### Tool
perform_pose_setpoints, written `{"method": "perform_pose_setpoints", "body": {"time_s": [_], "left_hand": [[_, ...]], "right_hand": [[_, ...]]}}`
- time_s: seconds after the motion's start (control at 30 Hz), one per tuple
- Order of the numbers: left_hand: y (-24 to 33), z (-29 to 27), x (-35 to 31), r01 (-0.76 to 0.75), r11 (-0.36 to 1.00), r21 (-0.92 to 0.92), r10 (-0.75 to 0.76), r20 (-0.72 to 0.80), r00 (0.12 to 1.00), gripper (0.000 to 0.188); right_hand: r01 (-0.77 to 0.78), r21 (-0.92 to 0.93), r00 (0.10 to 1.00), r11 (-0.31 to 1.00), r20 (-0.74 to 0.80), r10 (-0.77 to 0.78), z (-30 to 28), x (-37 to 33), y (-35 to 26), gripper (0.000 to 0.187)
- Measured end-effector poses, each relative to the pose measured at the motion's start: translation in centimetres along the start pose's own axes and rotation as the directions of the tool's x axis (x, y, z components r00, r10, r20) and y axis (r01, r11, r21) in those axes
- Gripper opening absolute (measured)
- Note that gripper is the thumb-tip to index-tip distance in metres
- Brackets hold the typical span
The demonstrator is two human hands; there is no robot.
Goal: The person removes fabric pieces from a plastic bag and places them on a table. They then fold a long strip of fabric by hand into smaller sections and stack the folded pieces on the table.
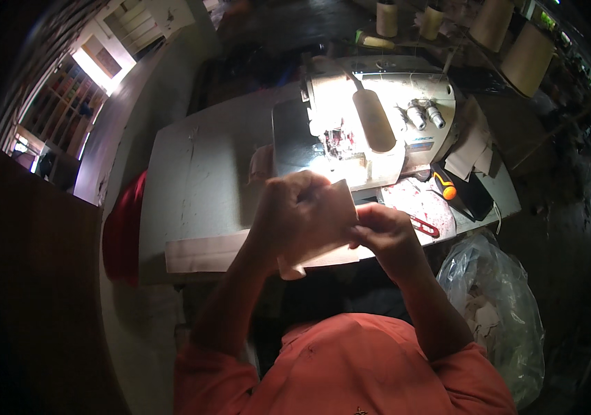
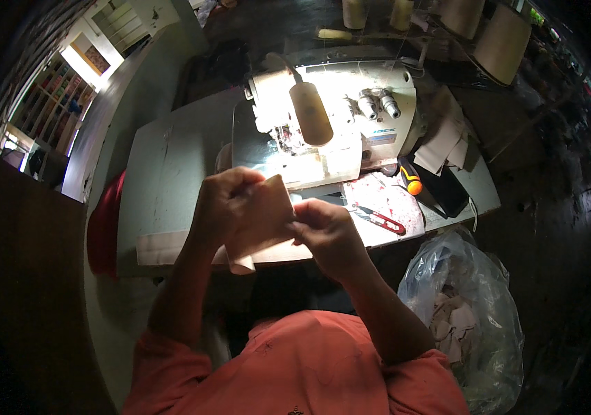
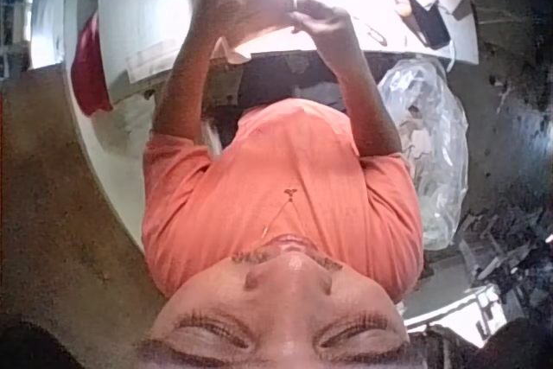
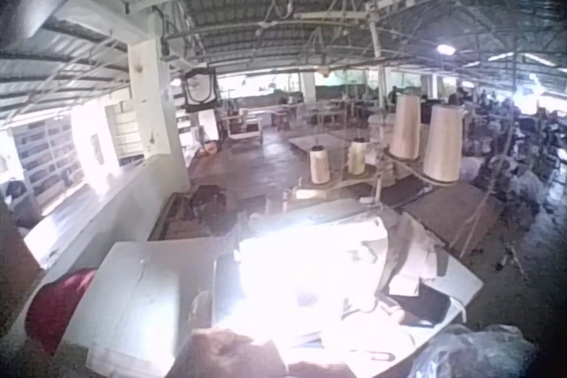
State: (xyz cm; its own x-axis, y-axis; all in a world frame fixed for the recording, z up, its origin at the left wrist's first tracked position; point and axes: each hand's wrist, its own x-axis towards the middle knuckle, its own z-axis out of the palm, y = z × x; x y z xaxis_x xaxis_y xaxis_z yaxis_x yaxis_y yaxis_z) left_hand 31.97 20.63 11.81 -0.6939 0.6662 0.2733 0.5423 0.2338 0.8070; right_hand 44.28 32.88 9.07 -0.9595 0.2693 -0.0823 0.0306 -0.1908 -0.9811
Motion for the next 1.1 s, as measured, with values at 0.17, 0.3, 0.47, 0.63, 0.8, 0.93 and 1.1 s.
{"method": "perform_pose_setpoints", "body": {"time_s": [0.17,0.3,0.47,0.63,0.8,0.93,1.1], "left_hand": [[-3.3,1.1,2.7,-0.194,0.968,0.156,0.191,0.034,0.981,0.013],[-5.4,1.5,2.4,-0.444,0.797,0.410,0.426,0.139,0.894,0.013],[-5.7,1.4,2.6,-0.397,0.850,0.347,0.375,0.132,0.918,0.008],[-6.5,1.7,5.0,-0.393,0.887,0.243,0.375,0.120,0.919,0.007],[-7.0,1.4,5.6,-0.366,0.901,0.234,0.326,0.192,0.926,0.011],[-5.3,1.5,4.3,-0.473,0.695,0.541,0.506,0.100,0.857,0.010],[-7.0,2.6,1.8,-0.438,0.813,0.383,0.461,0.036,0.887,0.016]], "right_hand": [[0.116,-0.033,0.993,0.993,-0.032,-0.117,0.0,3.7,3.1,0.026],[0.096,-0.213,0.976,0.972,-0.172,-0.134,0.8,3.5,4.1,0.034],[0.067,0.006,0.984,0.998,-0.165,-0.065,1.0,3.4,5.2,0.027],[0.072,0.034,0.986,0.997,-0.151,-0.066,0.8,4.7,4.8,0.018],[0.080,0.037,0.986,0.996,-0.148,-0.074,0.5,5.3,4.7,0.018],[0.114,-0.006,0.979,0.993,-0.168,-0.113,0.5,5.4,4.9,0.017],[0.162,-0.048,0.968,0.986,-0.188,-0.169,0.7,6.0,5.1,0.017]]}}
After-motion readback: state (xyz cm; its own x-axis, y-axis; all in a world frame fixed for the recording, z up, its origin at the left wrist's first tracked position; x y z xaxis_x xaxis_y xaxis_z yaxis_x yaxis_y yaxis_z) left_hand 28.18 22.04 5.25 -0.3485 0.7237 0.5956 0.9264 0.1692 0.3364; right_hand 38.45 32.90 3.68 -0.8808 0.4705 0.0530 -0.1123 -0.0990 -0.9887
